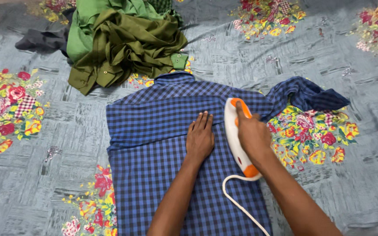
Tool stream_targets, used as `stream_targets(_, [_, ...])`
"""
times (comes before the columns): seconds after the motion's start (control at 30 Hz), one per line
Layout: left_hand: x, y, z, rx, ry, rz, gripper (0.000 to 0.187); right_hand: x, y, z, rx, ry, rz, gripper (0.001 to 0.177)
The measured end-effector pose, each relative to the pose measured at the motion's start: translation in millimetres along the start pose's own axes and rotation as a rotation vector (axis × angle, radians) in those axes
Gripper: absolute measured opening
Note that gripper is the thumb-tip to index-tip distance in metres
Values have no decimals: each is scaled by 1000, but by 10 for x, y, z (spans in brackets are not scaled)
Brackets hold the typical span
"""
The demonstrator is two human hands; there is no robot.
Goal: The person irons a blue checkered shirt laid flat on a floral-patterned bedsheet. They smooth the fabric with one hand while moving an orange and white iron across the back and sleeves. The person folds the collar and sleeve edges and irons those areas as well.
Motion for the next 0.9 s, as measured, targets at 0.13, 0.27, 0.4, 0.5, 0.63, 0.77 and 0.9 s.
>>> stream_targets(0.13, [3,-21,49,5,21,-7,58,-300,-61,-90,-43,-32,-8,71])
stream_targets(0.27, [18,-28,27,-19,65,-9,56,-345,58,-78,-73,-15,-7,66])
stream_targets(0.4, [69,-178,-54,5,69,-70,56,-371,65,-175,-53,75,-17,63])
stream_targets(0.5, [133,-492,-205,13,130,-38,62,-214,-167,-193,-47,161,-92,62])
stream_targets(0.63, [318,-797,-377,29,187,-105,65,138,-569,-122,-64,177,-180,65])
stream_targets(0.77, [345,-961,-468,42,212,-139,66,255,-923,85,57,97,-112,70])
stream_targets(0.9, [353,-1004,-518,18,169,-147,64,-94,-1151,30,73,22,-39,71])
Point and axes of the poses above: each hand's wrist, its own y-axis towards the middle knuckle, its own z-axis out of the palm, x = y × z, the point moved 10 cm from there along y, towards the middle knuckle, and after that the axes turned 9 degrees about y, right-handed, at the moved point
